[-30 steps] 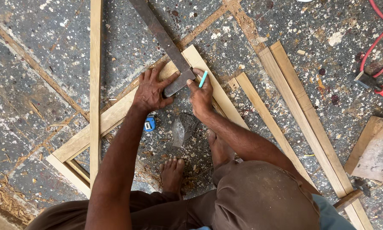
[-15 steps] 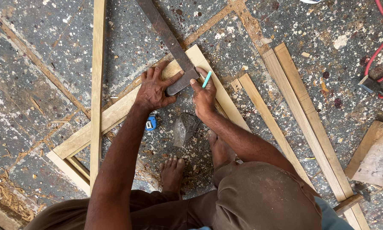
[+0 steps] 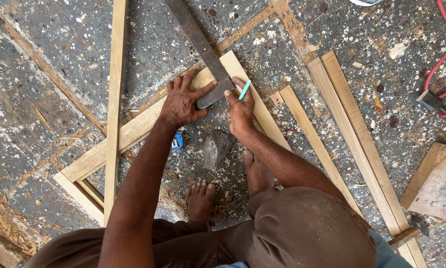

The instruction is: The person uses a measuring tape, pencil, and square to measure and mark wood pieces inside a frame, then uses a power saw to cut wood.

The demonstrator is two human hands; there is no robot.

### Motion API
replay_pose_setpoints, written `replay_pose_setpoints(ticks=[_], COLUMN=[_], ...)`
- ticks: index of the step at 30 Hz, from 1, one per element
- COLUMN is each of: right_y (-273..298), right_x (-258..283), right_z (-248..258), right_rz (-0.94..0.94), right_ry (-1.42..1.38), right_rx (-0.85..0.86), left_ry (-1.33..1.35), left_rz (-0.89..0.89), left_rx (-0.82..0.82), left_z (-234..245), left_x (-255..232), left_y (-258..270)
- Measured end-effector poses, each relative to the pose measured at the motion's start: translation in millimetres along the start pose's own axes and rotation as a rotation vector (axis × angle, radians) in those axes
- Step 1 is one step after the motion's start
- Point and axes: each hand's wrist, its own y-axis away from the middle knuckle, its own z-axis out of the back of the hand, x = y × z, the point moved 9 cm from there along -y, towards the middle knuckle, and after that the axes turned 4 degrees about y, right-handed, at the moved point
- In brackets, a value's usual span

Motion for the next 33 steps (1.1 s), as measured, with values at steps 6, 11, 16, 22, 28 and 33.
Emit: replay_pose_setpoints(ticks=[6,11,16,22,28,33], right_y=[0.9,1.8,-25.5,-41.7,-35.7,-31.0], right_x=[5.0,38.1,71.4,88.5,94.6,98.7], right_z=[4.5,38.4,36.7,-9.4,-21.2,-24.2], right_rz=[-0.020,0.164,0.414,0.593,0.624,0.702], right_ry=[0.138,0.419,0.675,0.764,0.872,0.907], right_rx=[0.048,0.079,0.148,0.382,0.403,0.440], left_ry=[0.013,0.062,0.080,0.067,0.070,0.061], left_rz=[-0.005,0.007,0.036,0.028,0.046,0.047], left_rx=[-0.024,-0.016,0.012,-0.021,0.015,0.006], left_z=[3.2,2.9,2.7,7.6,3.4,5.2], left_x=[-3.2,-4.6,-5.6,-11.6,-11.1,-11.3], left_y=[1.3,3.0,5.5,4.3,5.0,3.9])
